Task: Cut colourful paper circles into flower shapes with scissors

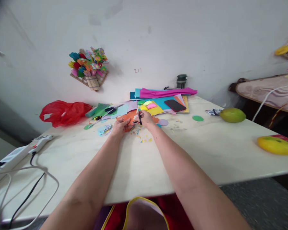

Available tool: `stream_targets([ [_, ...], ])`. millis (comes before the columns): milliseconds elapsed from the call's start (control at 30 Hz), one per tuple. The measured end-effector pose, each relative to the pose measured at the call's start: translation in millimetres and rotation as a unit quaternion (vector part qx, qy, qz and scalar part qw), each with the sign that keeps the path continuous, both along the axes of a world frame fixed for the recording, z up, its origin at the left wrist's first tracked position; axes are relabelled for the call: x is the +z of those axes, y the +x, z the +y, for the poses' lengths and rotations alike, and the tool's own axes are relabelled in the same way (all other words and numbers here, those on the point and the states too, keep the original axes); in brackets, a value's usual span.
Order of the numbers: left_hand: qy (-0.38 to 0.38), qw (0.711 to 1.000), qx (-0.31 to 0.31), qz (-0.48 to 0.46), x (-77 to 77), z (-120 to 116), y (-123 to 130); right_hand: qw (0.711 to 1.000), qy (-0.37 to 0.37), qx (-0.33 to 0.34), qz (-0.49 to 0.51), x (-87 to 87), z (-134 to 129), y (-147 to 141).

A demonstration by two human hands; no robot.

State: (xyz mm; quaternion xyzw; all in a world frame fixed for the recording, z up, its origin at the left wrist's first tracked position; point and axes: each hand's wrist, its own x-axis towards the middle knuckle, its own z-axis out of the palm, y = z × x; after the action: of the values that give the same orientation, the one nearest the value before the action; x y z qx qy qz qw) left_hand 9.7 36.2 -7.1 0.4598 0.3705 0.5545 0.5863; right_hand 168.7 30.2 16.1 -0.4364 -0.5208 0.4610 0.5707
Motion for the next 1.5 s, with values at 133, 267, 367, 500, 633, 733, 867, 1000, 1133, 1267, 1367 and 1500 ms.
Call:
stream_targets([
  [133,0.004,1.000,0.023,-0.017,-0.3,1.5,-0.2,0.999,-0.023,0.044,-0.016,0.5,-2.9,3.7],
  [267,0.015,0.999,0.025,-0.032,0.1,0.5,-0.3,0.993,-0.036,0.101,-0.048,-4.2,-3.2,9.0],
  [367,0.006,0.999,0.022,-0.042,2.1,-0.5,-1.4,0.986,-0.031,0.153,-0.062,-6.9,-2.5,13.6],
  [500,0.006,0.997,0.031,-0.074,3.7,-0.1,-2.3,0.979,-0.031,0.188,-0.074,-8.1,-1.1,18.7],
  [633,0.022,0.994,0.038,-0.100,1.8,1.8,-2.2,0.974,-0.035,0.203,-0.090,-9.1,0.2,21.4],
  [733,0.023,0.994,0.045,-0.100,-0.2,3.6,-2.6,0.969,-0.029,0.216,-0.117,-8.3,-0.8,21.6],
  [867,0.022,0.993,0.047,-0.102,-0.9,4.6,-3.1,0.963,-0.027,0.223,-0.151,-5.0,-4.7,20.2],
  [1000,0.013,0.992,0.049,-0.117,0.3,3.6,-2.8,0.961,-0.032,0.224,-0.156,-3.4,-6.1,19.5],
  [1133,0.008,0.989,0.039,-0.142,-0.3,3.3,-3.6,0.961,-0.034,0.224,-0.158,-4.7,-4.2,19.8],
  [1267,0.000,0.990,0.019,-0.141,-2.9,4.7,-5.7,0.959,-0.029,0.225,-0.169,-5.3,-3.7,19.5],
  [1367,0.001,0.991,0.003,-0.133,-3.8,5.6,-6.6,0.957,-0.029,0.229,-0.177,-4.7,-4.9,19.1],
  [1500,0.007,0.990,-0.003,-0.137,-3.2,5.7,-6.7,0.957,-0.022,0.230,-0.175,-4.8,-5.2,19.3],
])
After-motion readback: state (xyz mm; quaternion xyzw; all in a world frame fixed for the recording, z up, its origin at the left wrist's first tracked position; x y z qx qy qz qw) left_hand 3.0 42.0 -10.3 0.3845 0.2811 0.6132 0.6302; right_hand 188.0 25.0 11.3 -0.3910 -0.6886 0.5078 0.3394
